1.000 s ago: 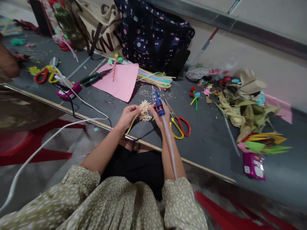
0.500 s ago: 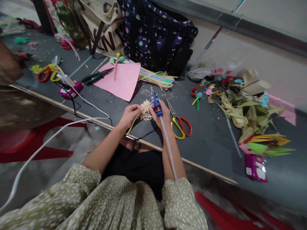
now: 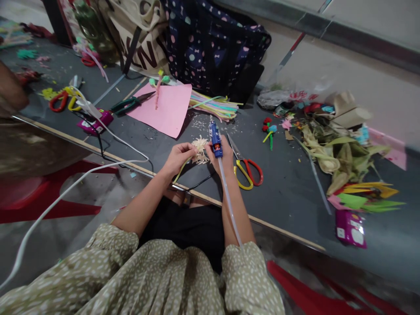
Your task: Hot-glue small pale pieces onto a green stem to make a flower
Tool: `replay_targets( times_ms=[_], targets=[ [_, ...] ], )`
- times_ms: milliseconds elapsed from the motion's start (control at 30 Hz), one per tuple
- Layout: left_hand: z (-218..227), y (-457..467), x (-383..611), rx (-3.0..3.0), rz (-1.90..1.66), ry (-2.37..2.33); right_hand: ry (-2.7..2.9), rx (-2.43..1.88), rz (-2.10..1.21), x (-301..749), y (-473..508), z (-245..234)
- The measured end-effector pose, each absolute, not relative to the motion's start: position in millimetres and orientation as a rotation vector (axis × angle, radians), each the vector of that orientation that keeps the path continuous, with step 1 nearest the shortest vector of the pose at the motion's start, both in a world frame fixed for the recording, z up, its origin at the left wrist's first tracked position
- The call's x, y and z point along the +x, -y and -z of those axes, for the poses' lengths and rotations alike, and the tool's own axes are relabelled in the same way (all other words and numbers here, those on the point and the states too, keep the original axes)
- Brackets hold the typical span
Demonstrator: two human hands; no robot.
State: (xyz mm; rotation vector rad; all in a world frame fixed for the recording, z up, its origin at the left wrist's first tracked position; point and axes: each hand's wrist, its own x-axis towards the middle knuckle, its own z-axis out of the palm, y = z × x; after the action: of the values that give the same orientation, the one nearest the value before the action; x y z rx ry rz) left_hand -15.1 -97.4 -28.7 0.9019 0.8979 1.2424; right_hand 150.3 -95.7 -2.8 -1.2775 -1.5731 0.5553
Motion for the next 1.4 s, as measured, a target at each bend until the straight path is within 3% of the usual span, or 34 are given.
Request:
replay_targets(
  times_ms=[1400],
  targets=[
    [32.2, 98.5, -16.7, 0.964, -1.197, -0.898, 1.704, -1.284, -0.455, 152.9, 95.7, 7.8]
  ],
)
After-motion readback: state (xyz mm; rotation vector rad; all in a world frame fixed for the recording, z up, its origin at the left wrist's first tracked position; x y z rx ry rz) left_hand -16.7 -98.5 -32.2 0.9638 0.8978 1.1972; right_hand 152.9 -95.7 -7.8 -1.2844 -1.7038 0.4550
